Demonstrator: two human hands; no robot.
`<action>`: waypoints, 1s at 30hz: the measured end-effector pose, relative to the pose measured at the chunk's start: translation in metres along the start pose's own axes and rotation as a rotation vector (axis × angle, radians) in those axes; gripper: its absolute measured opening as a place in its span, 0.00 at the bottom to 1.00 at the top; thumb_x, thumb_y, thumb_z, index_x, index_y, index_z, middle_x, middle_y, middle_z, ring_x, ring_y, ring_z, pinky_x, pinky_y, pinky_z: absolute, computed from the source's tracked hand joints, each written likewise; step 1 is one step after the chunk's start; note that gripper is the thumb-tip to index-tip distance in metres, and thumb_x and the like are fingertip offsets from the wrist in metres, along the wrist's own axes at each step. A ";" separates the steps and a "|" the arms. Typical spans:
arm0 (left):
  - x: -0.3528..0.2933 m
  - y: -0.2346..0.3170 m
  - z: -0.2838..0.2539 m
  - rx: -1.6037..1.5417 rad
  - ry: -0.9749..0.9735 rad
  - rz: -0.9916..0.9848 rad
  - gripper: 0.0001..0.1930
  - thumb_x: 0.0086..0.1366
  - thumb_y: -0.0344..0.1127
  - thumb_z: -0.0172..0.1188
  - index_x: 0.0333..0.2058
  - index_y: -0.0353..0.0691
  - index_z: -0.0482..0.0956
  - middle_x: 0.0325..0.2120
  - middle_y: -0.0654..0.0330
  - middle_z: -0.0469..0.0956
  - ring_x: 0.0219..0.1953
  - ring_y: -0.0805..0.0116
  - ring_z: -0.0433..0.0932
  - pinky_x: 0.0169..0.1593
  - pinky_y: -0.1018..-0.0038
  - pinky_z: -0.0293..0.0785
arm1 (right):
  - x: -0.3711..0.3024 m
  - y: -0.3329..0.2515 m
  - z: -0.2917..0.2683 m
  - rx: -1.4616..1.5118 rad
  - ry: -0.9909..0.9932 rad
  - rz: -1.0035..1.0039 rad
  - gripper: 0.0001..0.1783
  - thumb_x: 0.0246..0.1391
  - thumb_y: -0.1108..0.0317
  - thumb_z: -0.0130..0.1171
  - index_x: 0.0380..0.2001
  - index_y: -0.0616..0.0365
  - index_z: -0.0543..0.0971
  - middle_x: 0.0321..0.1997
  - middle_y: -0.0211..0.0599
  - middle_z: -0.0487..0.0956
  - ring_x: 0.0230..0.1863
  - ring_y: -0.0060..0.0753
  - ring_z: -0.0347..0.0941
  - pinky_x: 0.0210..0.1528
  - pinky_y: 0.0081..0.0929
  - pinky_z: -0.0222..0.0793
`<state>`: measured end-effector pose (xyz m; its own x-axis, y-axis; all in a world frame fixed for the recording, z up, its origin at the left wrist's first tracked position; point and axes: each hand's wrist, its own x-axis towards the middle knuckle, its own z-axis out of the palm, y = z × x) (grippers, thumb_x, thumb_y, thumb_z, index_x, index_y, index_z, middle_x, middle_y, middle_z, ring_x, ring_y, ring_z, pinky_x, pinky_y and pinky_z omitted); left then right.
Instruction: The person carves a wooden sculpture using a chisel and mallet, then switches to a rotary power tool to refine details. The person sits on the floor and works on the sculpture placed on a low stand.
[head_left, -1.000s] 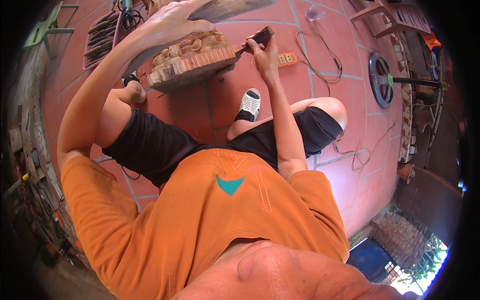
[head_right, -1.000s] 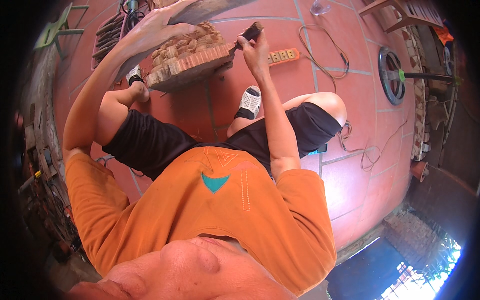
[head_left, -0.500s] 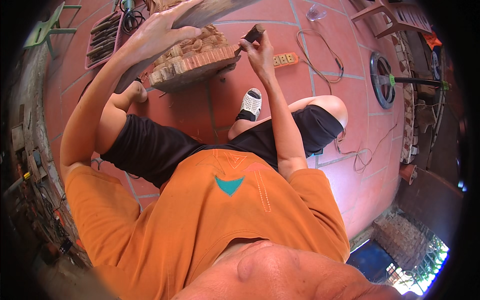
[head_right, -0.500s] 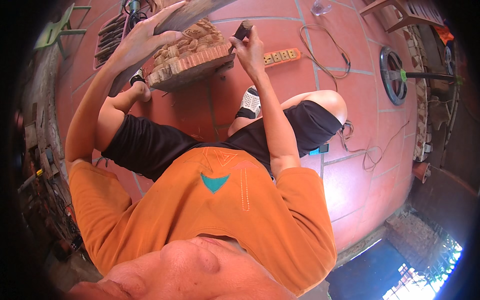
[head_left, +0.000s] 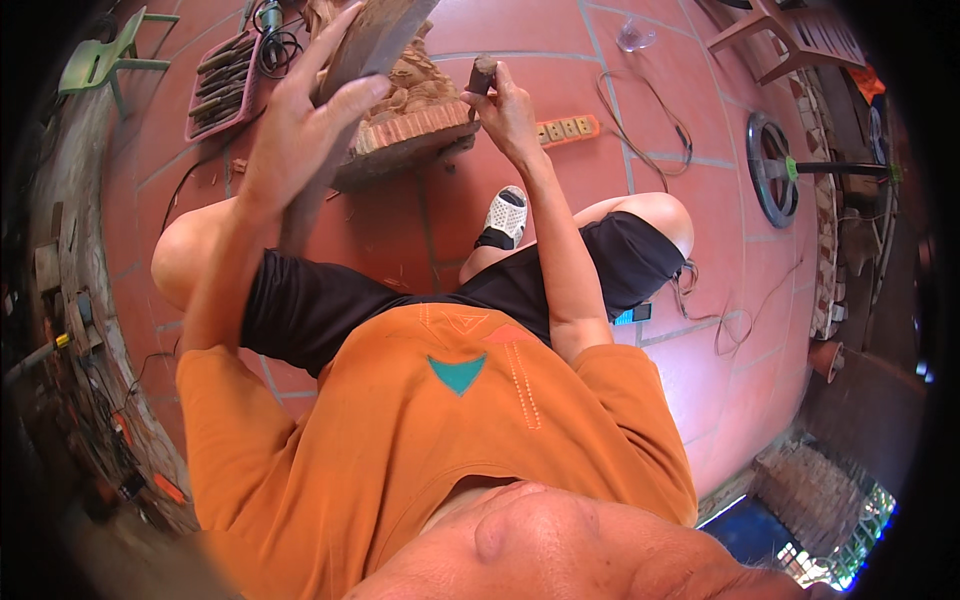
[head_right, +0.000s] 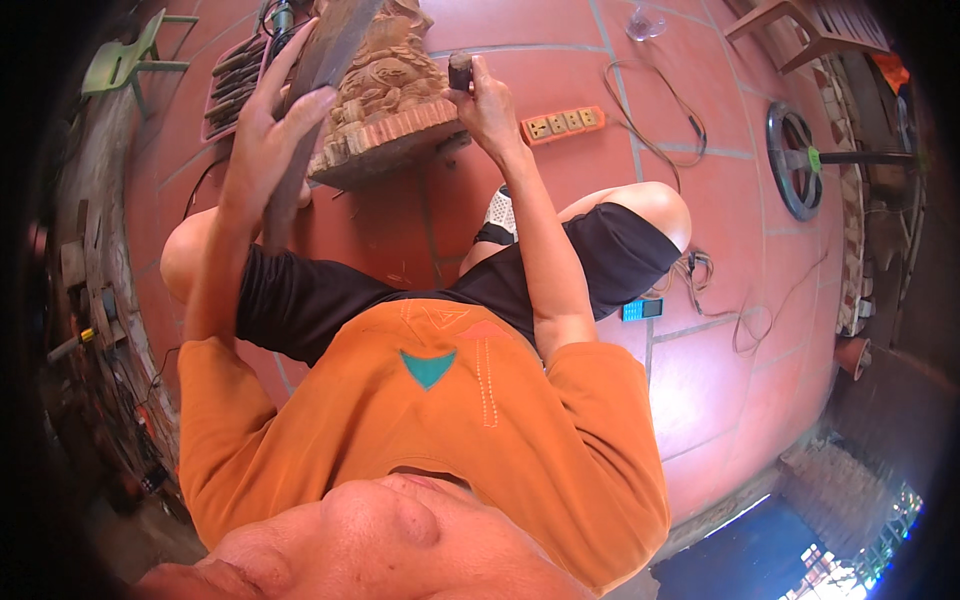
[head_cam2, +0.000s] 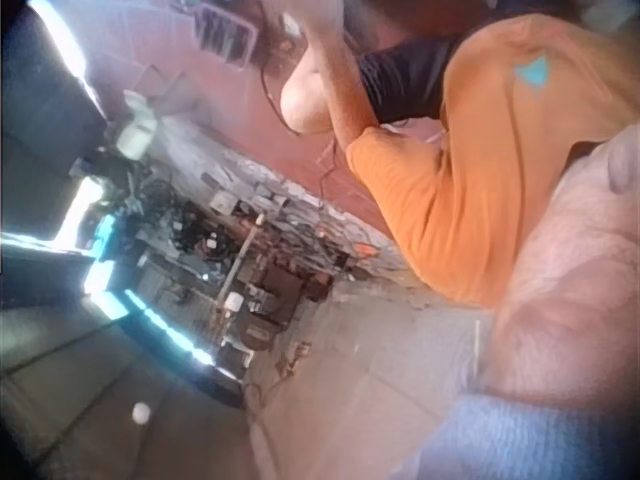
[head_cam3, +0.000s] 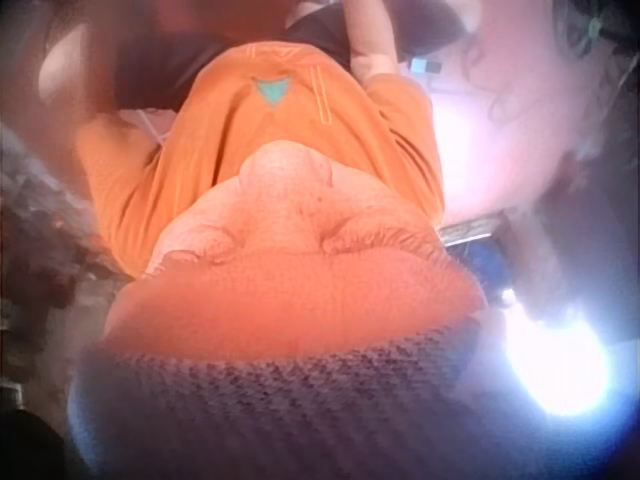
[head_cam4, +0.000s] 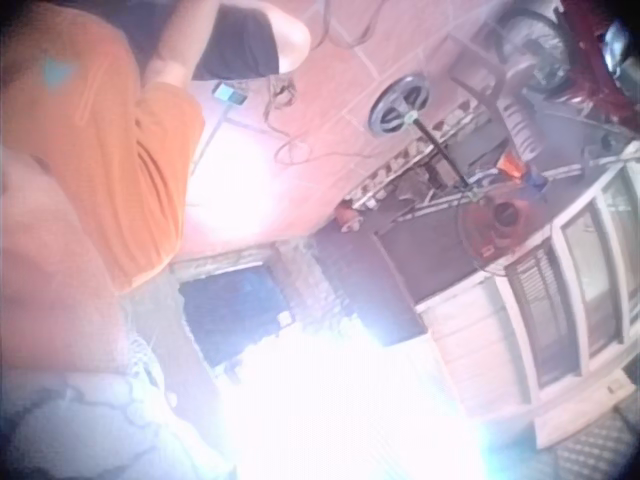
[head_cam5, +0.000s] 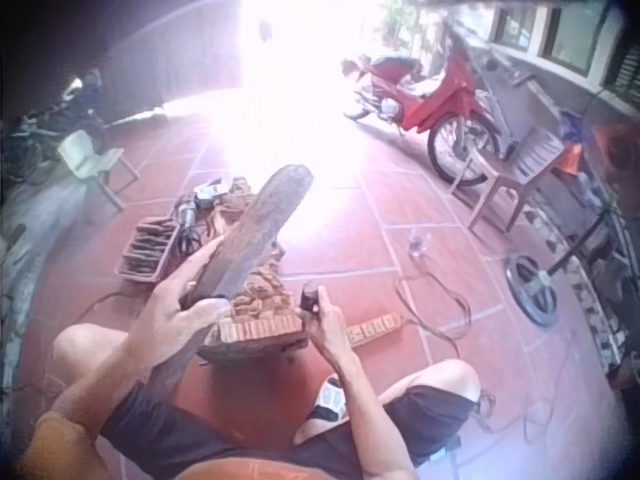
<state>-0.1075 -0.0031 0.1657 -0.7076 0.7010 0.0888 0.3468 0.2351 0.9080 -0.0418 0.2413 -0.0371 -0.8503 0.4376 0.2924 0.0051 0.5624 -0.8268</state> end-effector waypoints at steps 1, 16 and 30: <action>-0.003 -0.001 0.008 -0.027 0.053 0.053 0.36 0.70 0.37 0.61 0.73 0.45 0.58 0.31 0.65 0.76 0.28 0.82 0.71 0.30 0.82 0.69 | 0.000 -0.001 -0.001 0.001 -0.010 -0.020 0.19 0.59 0.71 0.68 0.48 0.59 0.69 0.37 0.43 0.87 0.39 0.36 0.87 0.36 0.32 0.80; -0.031 -0.067 0.057 0.125 0.270 0.195 0.41 0.66 0.45 0.65 0.73 0.47 0.57 0.50 0.37 0.80 0.51 0.46 0.83 0.53 0.60 0.76 | -0.004 -0.016 0.000 0.046 0.000 -0.104 0.23 0.54 0.67 0.71 0.49 0.56 0.72 0.37 0.48 0.86 0.38 0.52 0.84 0.36 0.39 0.78; -0.051 -0.103 0.073 -0.253 0.178 -0.217 0.40 0.68 0.38 0.64 0.74 0.45 0.55 0.30 0.67 0.74 0.26 0.81 0.71 0.27 0.81 0.71 | -0.008 0.000 -0.015 0.148 0.100 -0.080 0.18 0.56 0.71 0.70 0.45 0.58 0.73 0.31 0.40 0.84 0.31 0.35 0.82 0.36 0.30 0.76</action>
<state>-0.0622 -0.0136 0.0381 -0.8517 0.5197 -0.0674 0.0293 0.1757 0.9840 -0.0268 0.2483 -0.0328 -0.7882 0.4672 0.4005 -0.1446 0.4920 -0.8585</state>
